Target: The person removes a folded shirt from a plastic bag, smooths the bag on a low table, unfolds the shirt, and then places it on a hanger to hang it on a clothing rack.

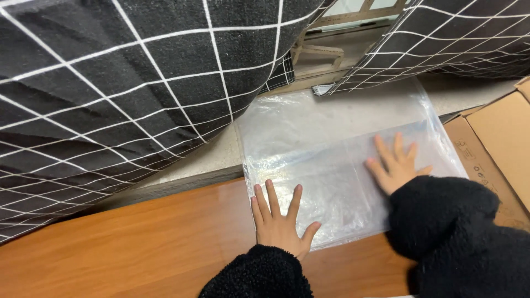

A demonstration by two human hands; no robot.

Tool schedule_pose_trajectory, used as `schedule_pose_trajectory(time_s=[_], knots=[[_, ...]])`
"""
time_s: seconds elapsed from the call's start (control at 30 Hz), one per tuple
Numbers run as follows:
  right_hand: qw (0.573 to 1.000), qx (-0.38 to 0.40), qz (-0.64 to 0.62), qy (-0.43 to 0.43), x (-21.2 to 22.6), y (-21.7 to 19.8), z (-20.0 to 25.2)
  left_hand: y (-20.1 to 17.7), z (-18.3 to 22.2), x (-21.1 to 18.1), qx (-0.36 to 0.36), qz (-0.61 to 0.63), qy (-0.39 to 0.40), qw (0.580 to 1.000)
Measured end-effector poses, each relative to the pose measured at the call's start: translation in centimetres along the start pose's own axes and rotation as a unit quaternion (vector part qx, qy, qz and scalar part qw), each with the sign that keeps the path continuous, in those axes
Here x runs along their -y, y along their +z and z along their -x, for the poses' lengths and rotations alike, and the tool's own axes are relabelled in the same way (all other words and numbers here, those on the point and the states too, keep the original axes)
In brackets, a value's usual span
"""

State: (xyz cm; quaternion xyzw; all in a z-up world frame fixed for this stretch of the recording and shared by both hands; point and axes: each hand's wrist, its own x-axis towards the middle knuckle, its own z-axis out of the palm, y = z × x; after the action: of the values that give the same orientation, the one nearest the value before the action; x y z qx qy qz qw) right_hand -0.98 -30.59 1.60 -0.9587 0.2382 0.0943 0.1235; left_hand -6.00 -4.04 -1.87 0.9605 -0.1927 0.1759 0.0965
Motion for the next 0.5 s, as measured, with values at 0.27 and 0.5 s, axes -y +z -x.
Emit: schedule_pose_trajectory(time_s=[0.27,0.5], knots=[[0.981,-0.029,0.14,-0.131,0.0,4.2,4.6,0.2,0.2,0.1,0.02,0.037,-0.005,0.999],[0.987,-0.062,0.111,-0.103,-7.3,2.0,1.2,0.4,0.3,0.2,0.021,0.031,-0.008,0.999]])
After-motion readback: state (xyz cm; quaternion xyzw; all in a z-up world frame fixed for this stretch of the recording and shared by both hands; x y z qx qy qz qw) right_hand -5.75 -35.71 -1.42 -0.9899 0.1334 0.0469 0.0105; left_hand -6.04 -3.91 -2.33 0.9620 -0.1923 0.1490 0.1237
